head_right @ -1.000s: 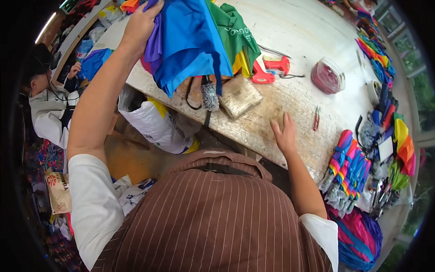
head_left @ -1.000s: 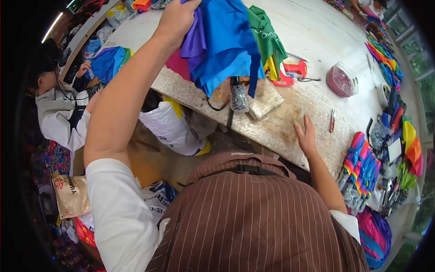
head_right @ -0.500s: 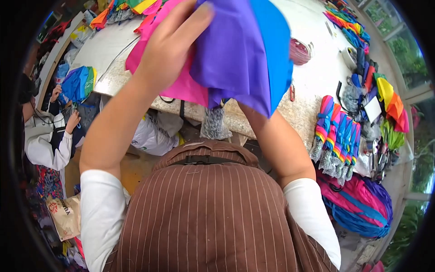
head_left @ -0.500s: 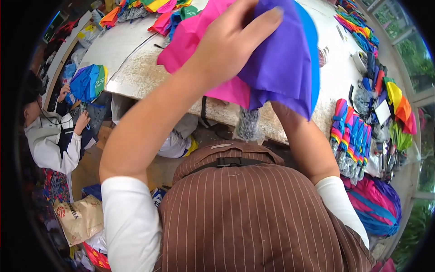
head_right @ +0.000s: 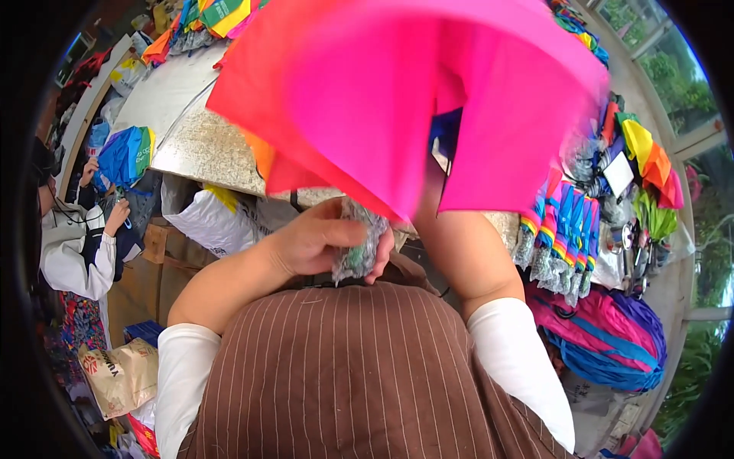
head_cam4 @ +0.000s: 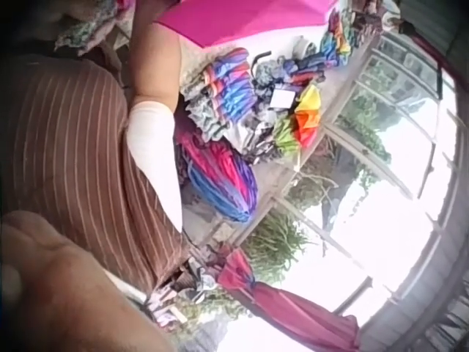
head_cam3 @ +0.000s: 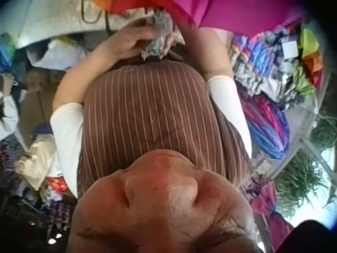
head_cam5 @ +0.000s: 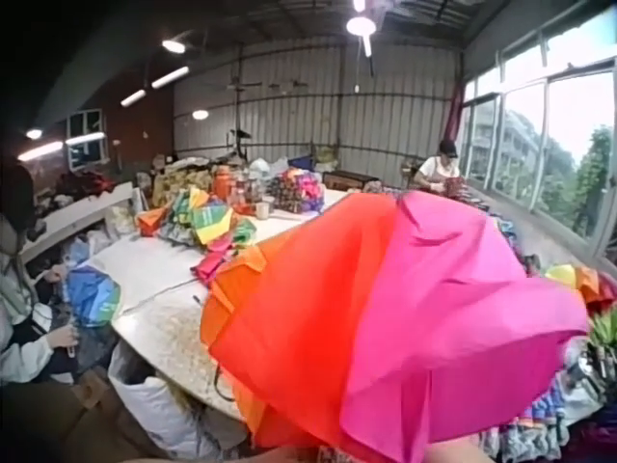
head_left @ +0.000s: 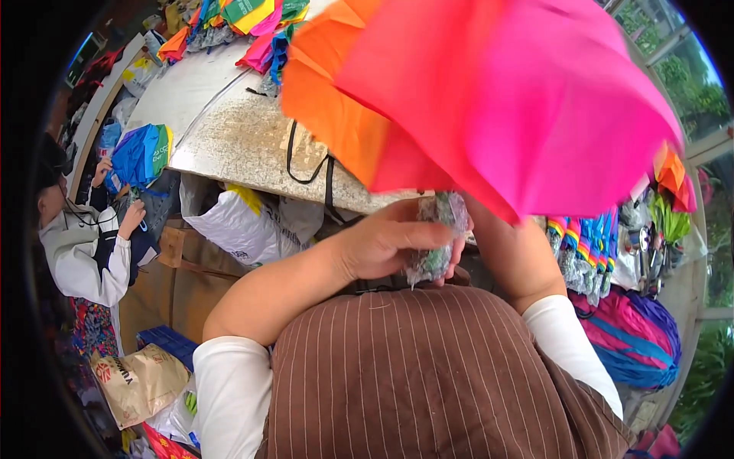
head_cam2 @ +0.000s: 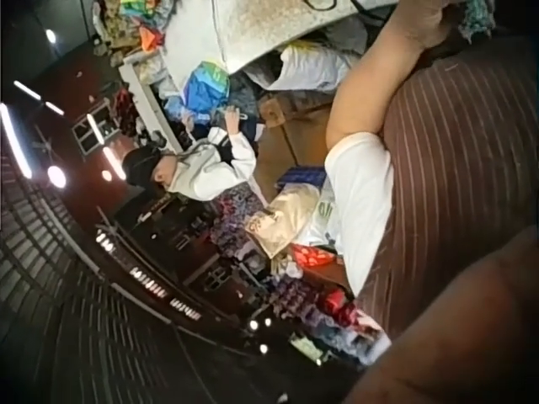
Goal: Folding and bundling rainbow-colored umbrellas at a factory workstation.
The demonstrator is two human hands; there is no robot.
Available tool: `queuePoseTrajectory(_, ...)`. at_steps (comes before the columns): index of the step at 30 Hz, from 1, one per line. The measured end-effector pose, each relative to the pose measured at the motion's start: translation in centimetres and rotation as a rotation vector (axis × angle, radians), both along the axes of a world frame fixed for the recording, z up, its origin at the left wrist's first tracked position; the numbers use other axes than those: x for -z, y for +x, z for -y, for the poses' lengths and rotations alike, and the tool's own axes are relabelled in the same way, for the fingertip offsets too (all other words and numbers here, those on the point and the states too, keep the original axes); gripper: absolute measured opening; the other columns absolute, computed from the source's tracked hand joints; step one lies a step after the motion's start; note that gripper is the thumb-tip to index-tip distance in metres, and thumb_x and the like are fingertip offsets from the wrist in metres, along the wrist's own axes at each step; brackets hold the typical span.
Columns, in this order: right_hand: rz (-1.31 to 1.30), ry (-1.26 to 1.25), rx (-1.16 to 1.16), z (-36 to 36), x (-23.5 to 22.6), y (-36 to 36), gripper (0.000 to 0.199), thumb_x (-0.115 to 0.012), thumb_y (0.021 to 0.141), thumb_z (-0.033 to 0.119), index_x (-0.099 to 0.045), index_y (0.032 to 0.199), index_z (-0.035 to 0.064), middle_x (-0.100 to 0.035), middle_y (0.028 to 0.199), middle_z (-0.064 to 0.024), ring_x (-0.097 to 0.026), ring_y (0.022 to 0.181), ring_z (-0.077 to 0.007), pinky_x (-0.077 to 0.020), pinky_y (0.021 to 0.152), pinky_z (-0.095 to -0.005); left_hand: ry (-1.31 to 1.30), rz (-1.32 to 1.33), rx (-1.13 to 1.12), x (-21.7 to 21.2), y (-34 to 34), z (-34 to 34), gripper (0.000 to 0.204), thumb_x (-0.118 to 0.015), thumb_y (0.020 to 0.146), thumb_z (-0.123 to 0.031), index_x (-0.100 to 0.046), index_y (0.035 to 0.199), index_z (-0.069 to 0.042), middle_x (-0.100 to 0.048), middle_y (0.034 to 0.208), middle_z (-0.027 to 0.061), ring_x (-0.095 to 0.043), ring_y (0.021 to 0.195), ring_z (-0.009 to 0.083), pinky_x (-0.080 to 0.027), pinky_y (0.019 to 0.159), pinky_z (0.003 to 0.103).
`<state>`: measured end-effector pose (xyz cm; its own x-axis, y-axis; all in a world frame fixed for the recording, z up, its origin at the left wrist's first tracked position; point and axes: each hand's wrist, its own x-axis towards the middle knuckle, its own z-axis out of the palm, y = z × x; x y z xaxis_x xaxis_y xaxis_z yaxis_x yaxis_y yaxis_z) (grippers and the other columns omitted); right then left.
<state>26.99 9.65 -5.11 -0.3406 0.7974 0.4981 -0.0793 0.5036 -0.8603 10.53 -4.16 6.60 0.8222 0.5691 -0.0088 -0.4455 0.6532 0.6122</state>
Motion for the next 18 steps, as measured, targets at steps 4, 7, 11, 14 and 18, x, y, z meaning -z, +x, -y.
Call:
queuePoseTrajectory(4, 0.254, 0.204, 0.096, -1.0, 2.2, 1.0, 0.045, -0.054, 0.093, 0.033, -0.048, 0.128, 0.0053, -0.053, 0.128, -0.0118, -0.052, 0.116, -0.0252, -0.042, 0.099, -0.0361, 0.231, -0.254, -0.288, -2.1, -0.3, -0.1, 0.034, -0.066, 0.086, -0.015, -0.051, 0.113, -0.001, -0.059, 0.091, 0.0051, -0.06, 0.078, 0.0137, -0.049, 0.069, 0.027)
queuePoseTrajectory(7, 0.467, -0.314, 0.052, 6.6, -7.6, -1.8, 0.05, -0.062, 0.088, 0.029, -0.048, 0.129, 0.0033, -0.052, 0.129, -0.0123, -0.052, 0.116, -0.0241, -0.0407, 0.099, -0.0337, 0.566, -0.574, -0.536, -2.4, -3.0, -1.1, 0.043, -0.069, 0.083, -0.022, -0.051, 0.113, 0.002, -0.062, 0.094, 0.0099, -0.062, 0.08, 0.0187, -0.049, 0.074, 0.03)
queuePoseTrajectory(11, 0.484, -0.646, -0.512, 7.5, -2.5, 6.2, 0.055, -0.056, 0.093, 0.03, -0.04, 0.137, 0.0003, -0.057, 0.123, -0.0151, -0.055, 0.113, -0.0241, -0.0427, 0.097, -0.0343, 1.156, -1.256, -0.783, -2.9, -3.6, -2.0, 0.047, -0.068, 0.076, -0.027, -0.053, 0.107, 0.006, -0.062, 0.084, 0.0251, -0.063, 0.081, 0.0352, -0.051, 0.072, 0.043)
queuePoseTrajectory(14, 0.25, -0.411, -0.36, 6.3, -2.5, 8.3, 0.056, -0.055, 0.092, 0.033, -0.042, 0.134, -0.0015, -0.058, 0.12, -0.0183, -0.058, 0.105, -0.0277, -0.0456, 0.094, -0.0397, 1.384, -1.611, -0.608, -1.3, -2.4, -2.6, 0.037, -0.068, 0.075, -0.024, -0.051, 0.096, 0.001, -0.063, 0.08, 0.0197, -0.063, 0.074, 0.0374, -0.049, 0.064, 0.048)
queuePoseTrajectory(18, -0.091, -0.555, -0.499, 3.0, -5.5, 6.0, 0.058, -0.054, 0.092, 0.036, -0.041, 0.134, -0.0006, -0.058, 0.12, -0.0185, -0.058, 0.104, -0.0286, -0.0463, 0.094, -0.0415, 1.319, -1.164, -0.541, -0.4, 1.8, -2.3, 0.047, -0.071, 0.077, -0.026, -0.05, 0.107, 0.003, -0.062, 0.092, 0.0226, -0.062, 0.085, 0.0355, -0.05, 0.073, 0.042)
